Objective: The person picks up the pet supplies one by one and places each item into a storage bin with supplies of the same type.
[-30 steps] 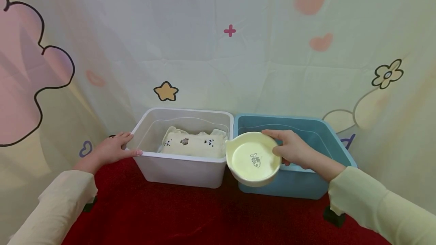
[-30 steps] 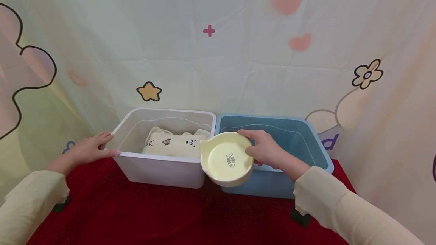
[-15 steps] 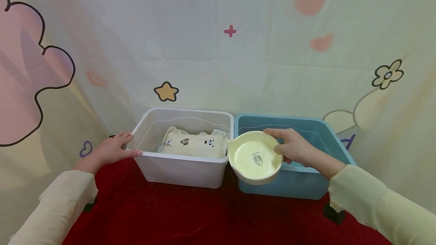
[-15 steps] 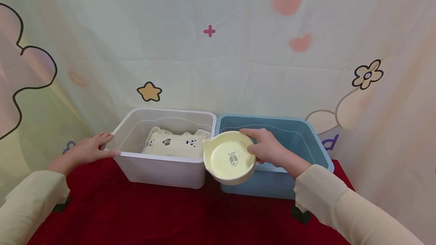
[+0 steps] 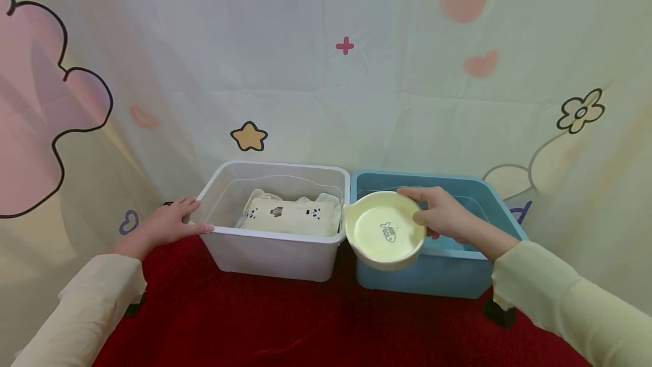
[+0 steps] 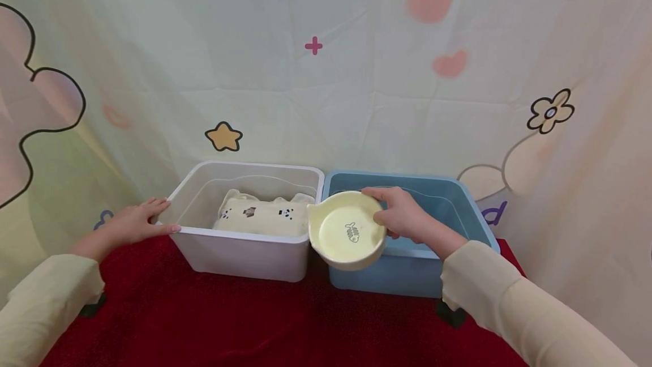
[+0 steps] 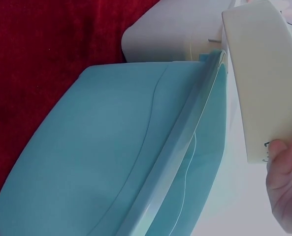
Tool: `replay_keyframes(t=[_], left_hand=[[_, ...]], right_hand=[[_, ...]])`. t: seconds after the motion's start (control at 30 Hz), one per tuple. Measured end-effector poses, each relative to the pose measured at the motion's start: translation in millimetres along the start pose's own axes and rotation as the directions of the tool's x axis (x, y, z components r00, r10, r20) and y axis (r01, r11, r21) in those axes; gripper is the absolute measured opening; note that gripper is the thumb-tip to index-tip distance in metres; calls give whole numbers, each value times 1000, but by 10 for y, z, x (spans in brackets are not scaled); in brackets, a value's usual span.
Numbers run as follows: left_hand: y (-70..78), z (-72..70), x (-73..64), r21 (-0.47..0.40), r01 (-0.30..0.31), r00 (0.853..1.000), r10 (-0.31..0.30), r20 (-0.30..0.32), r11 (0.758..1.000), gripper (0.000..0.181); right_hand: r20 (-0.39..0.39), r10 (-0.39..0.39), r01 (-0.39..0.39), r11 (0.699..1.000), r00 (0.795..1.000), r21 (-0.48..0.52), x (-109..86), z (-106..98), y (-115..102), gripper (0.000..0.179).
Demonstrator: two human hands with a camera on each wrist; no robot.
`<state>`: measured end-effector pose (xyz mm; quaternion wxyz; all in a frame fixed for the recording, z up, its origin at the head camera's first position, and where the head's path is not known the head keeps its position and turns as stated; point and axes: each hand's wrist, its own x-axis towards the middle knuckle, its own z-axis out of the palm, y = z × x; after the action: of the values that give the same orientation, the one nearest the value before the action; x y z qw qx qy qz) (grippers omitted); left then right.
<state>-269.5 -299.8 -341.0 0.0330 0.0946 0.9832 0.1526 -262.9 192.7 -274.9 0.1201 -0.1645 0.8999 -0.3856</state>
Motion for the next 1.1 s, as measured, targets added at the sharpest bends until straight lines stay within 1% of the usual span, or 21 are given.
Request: replay_keyframes(t=[0.2, 0.53, 0.8, 0.97, 1.1], left_hand=[[1, 6, 2, 18, -9, 1000, 9, -3, 1000, 92], [6, -1, 0, 20, -3, 1000, 3, 1, 1000, 93], [2, 3, -5, 1, 5, 1000, -5, 2, 1000, 94], [10, -1, -9, 1, 6, 1000, -6, -1, 1000, 94], [17, -7, -15, -1, 10, 1000, -10, 0, 1000, 95]], right_hand=[[5, 1, -1, 1000, 1000, -3, 25, -13, 15, 60], [17, -4, 5, 999, 1000, -41, 88, -93, 38, 59], [22, -12, 13, 997, 1000, -79, 137, -149, 62, 60], [25, -1, 3, 997, 1000, -74, 151, -169, 74, 59], [25, -15, 17, 998, 1000, -66, 151, -201, 78, 60]])
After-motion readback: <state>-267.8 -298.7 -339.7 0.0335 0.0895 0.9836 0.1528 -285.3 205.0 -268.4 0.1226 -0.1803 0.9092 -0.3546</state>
